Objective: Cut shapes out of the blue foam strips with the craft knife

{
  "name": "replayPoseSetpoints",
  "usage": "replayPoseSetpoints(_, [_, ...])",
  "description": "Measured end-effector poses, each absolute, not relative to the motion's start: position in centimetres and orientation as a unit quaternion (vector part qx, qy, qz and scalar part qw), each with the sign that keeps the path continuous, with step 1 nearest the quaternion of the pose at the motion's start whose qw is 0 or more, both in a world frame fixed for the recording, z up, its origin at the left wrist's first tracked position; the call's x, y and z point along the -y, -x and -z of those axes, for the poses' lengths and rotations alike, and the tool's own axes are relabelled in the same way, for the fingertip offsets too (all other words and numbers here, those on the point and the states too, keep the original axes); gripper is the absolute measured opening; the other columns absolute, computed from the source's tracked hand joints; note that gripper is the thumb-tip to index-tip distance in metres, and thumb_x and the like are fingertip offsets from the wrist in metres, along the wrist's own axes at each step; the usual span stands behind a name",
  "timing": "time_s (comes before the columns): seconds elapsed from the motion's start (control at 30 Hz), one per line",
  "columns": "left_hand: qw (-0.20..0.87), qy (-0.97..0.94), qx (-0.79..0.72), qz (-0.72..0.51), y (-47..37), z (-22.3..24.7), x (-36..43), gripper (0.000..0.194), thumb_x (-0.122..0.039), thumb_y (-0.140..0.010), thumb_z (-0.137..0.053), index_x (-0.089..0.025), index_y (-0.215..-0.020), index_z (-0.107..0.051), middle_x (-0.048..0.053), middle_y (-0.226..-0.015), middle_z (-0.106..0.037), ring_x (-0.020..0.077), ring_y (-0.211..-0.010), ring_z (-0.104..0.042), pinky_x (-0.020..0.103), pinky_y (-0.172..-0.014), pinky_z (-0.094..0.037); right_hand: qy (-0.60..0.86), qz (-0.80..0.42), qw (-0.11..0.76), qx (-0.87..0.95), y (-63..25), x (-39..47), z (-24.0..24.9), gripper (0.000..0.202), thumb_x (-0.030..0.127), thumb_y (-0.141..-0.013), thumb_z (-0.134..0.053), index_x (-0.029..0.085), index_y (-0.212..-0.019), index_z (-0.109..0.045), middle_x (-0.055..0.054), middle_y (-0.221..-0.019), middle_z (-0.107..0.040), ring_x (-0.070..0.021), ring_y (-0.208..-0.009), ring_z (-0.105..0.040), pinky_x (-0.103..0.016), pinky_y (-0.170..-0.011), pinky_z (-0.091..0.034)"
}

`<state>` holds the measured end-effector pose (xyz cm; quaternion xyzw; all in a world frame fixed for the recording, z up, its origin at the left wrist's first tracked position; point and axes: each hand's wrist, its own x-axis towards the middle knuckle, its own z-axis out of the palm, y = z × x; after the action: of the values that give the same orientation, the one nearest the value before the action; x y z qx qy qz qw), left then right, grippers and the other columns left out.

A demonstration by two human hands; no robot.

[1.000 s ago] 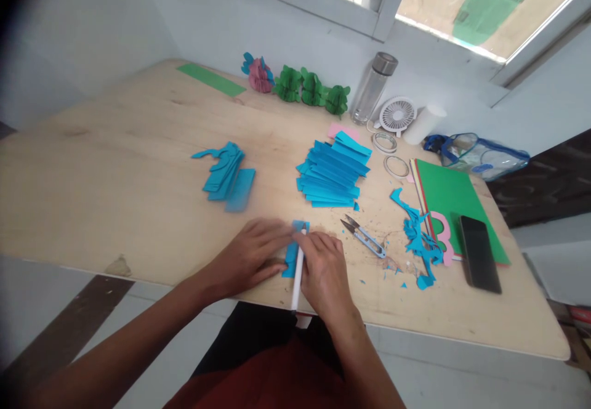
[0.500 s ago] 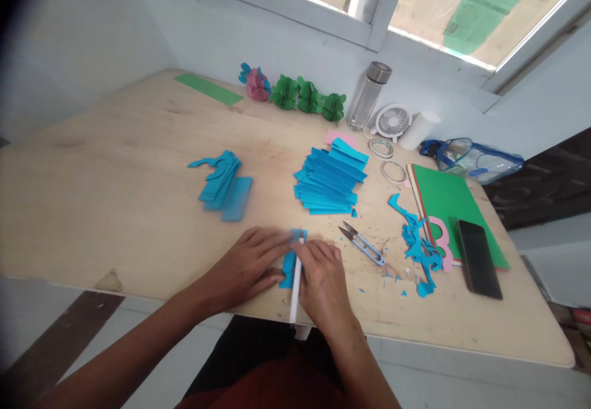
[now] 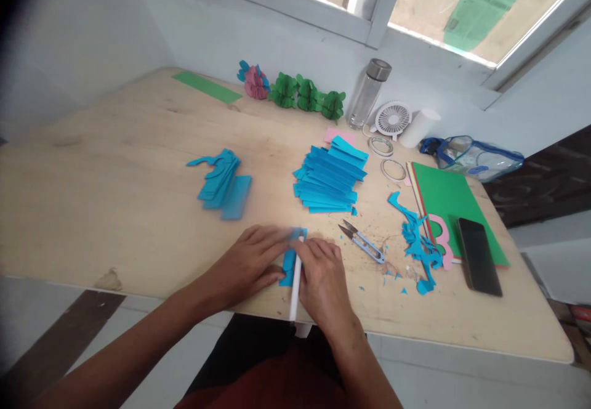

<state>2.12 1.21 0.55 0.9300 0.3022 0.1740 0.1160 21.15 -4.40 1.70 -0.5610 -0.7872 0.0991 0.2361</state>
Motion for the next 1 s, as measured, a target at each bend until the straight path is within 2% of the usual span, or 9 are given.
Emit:
replayPoseSetpoints(0.23, [0.117, -0.925, -0.288, -0.217, -1.6, 0.6, -1.0, 0.046, -0.027, -0.089, -0.063, -0.013, -0.132, -0.054, 0.014, -0.139, -0.058, 0.0320, -0.125, -0.050, 0.052, -0.107, -0.039, 0.564, -0.119, 0.217, 0.788, -21.3, 4.3, -2.1, 0.051, 0.003, -0.083, -0.053, 0.023, -0.130, -0.059, -0.009, -0.113, -0.071, -0.0268, -0.112, -0.060, -0.041, -0.093, -0.041])
replayPoseSetpoints(0.5, [0.147, -0.918, -0.287, -0.230, -1.6, 1.0, -1.1, 0.041, -0.028, -0.091, -0.056, -0.016, -0.130, -0.056, 0.014, -0.141, -0.056, 0.0316, -0.129, -0.048, 0.054, -0.109, -0.038, 0.567, -0.109, 0.209, 0.789, -21.3, 4.3, -2.1, 0.044, 0.008, -0.087, -0.052, 0.021, -0.128, -0.061, -0.010, -0.115, -0.071, -0.0271, -0.113, -0.059, -0.041, -0.093, -0.040])
replayPoseSetpoints(0.77, [0.148, -0.919, -0.289, -0.223, -1.6, 0.8, -1.1, 0.042, -0.027, -0.091, -0.054, -0.015, -0.131, -0.056, 0.014, -0.140, -0.057, 0.0323, -0.128, -0.049, 0.055, -0.109, -0.038, 0.568, -0.091, 0.240, 0.782, -21.2, 4.8, -0.9, 0.040, 0.010, -0.092, -0.046, 0.019, -0.128, -0.060, -0.012, -0.118, -0.070, -0.0266, -0.117, -0.057, -0.042, -0.096, -0.039])
replayPoseSetpoints(1.0, [0.146, -0.918, -0.300, -0.214, -1.6, 0.5, -0.9, 0.042, -0.027, -0.091, -0.056, -0.016, -0.132, -0.056, 0.013, -0.142, -0.056, 0.0315, -0.129, -0.048, 0.053, -0.111, -0.037, 0.565, -0.089, 0.250, 0.781, -21.2, 4.9, -0.6, 0.048, 0.011, -0.090, -0.050, 0.021, -0.136, -0.056, -0.011, -0.119, -0.069, -0.0277, -0.118, -0.057, -0.044, -0.098, -0.040])
